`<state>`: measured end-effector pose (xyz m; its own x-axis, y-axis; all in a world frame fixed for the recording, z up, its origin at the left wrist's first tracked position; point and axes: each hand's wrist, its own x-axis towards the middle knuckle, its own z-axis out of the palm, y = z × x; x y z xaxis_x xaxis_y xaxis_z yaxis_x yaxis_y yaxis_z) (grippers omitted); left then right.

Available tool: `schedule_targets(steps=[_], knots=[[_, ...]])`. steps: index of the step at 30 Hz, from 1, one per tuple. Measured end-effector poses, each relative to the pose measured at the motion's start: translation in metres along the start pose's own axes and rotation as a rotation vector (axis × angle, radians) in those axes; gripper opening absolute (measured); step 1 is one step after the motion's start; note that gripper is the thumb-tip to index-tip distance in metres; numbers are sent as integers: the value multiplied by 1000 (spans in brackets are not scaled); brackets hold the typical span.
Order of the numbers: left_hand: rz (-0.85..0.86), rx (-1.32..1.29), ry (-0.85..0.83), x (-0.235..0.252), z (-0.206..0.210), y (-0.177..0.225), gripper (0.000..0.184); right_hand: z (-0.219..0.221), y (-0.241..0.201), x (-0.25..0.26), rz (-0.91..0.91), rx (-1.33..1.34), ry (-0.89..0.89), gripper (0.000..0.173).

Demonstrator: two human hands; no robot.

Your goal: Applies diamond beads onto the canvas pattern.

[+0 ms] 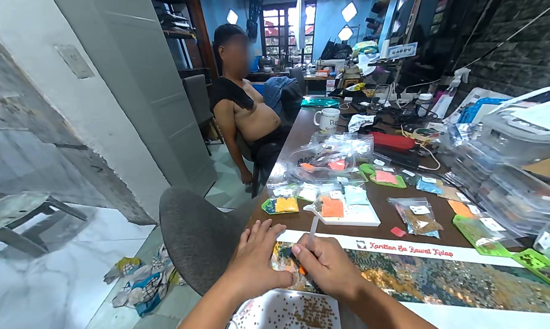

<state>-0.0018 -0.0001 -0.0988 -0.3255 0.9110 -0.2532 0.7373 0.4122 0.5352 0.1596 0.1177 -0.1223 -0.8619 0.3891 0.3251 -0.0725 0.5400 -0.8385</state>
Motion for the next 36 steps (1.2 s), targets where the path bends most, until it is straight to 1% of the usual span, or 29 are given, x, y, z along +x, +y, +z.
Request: schedule_targets(steps=[6, 24, 32, 34, 36], knots=[[5, 0, -2, -1, -1, 0, 97, 2, 1, 0, -45, -28, -29, 37], [10, -5, 2, -1, 0, 0, 97, 2, -1, 0, -56, -41, -45, 37], [19, 8, 3, 0, -1, 1, 97, 9, -5, -5, -222, -263, 31, 38], [20, 13, 3, 0, -1, 1, 97, 11, -4, -5, -212, -256, 51, 38], [19, 5, 7, 0, 0, 0, 97, 10, -1, -6, -184, -184, 75, 38]])
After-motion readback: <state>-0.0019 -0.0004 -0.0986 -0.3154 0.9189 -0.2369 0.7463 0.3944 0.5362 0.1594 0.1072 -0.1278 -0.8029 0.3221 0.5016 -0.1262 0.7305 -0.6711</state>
